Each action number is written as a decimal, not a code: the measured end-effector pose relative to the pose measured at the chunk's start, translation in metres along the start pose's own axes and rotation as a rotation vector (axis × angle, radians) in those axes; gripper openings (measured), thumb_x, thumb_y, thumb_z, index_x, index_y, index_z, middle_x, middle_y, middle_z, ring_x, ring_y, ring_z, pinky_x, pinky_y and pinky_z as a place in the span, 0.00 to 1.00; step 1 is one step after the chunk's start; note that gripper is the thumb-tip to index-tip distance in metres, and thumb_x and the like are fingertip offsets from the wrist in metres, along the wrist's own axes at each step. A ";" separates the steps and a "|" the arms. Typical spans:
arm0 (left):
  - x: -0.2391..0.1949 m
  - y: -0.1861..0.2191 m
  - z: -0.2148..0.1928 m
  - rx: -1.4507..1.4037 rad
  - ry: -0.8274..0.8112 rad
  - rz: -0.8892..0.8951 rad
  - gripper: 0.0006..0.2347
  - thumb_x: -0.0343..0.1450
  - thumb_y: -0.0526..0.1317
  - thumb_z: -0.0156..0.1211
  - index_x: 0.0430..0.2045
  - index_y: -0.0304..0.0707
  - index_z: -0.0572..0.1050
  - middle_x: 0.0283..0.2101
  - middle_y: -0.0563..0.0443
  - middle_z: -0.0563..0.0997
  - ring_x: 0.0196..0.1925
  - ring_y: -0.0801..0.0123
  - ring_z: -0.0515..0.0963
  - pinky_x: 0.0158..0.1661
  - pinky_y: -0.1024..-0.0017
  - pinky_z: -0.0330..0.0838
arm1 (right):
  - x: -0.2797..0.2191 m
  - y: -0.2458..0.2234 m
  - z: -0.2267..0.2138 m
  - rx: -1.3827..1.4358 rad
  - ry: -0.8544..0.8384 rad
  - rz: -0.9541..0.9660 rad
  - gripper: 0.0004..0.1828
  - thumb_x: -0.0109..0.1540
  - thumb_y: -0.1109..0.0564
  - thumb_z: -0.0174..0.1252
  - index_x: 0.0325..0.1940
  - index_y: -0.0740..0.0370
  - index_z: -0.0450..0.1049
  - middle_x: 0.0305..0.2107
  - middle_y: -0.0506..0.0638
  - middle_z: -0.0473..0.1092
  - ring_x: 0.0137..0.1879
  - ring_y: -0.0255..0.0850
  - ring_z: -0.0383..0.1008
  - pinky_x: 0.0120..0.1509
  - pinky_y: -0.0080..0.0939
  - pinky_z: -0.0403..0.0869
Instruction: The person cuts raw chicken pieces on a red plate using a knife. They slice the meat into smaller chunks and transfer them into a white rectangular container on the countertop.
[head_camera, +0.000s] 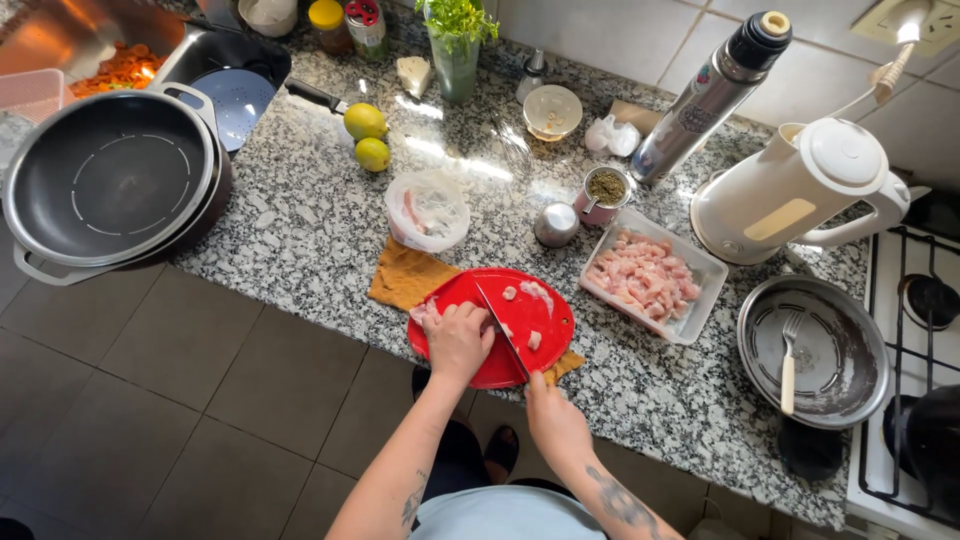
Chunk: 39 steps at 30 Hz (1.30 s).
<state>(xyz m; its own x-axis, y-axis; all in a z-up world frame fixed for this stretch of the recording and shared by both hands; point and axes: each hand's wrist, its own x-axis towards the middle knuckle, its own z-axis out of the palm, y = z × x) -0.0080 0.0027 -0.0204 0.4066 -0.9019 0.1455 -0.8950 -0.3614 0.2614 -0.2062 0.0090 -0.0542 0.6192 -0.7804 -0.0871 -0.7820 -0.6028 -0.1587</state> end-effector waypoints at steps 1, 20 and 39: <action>0.000 0.002 -0.001 -0.004 0.000 -0.003 0.05 0.62 0.47 0.57 0.25 0.52 0.75 0.31 0.61 0.74 0.36 0.66 0.72 0.38 0.53 0.60 | -0.002 0.007 -0.003 -0.004 -0.002 -0.002 0.15 0.62 0.48 0.46 0.48 0.54 0.56 0.25 0.51 0.67 0.21 0.52 0.72 0.18 0.49 0.69; -0.010 -0.007 -0.008 -0.083 0.013 0.041 0.02 0.62 0.42 0.58 0.23 0.51 0.75 0.31 0.63 0.76 0.34 0.66 0.72 0.39 0.59 0.59 | -0.020 0.000 -0.029 0.109 -0.099 -0.012 0.12 0.64 0.47 0.42 0.44 0.55 0.56 0.21 0.48 0.65 0.18 0.53 0.69 0.17 0.48 0.66; -0.011 -0.010 0.008 -0.361 0.082 0.027 0.05 0.63 0.35 0.57 0.26 0.36 0.69 0.32 0.46 0.70 0.32 0.57 0.72 0.29 0.64 0.68 | 0.003 0.008 -0.033 0.135 -0.093 0.022 0.14 0.63 0.45 0.42 0.48 0.52 0.56 0.28 0.50 0.68 0.25 0.61 0.71 0.25 0.59 0.68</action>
<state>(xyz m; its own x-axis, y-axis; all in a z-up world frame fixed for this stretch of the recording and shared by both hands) -0.0047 0.0140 -0.0324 0.4103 -0.8827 0.2291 -0.7891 -0.2177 0.5744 -0.2129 -0.0039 -0.0233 0.6110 -0.7706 -0.1815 -0.7825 -0.5531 -0.2859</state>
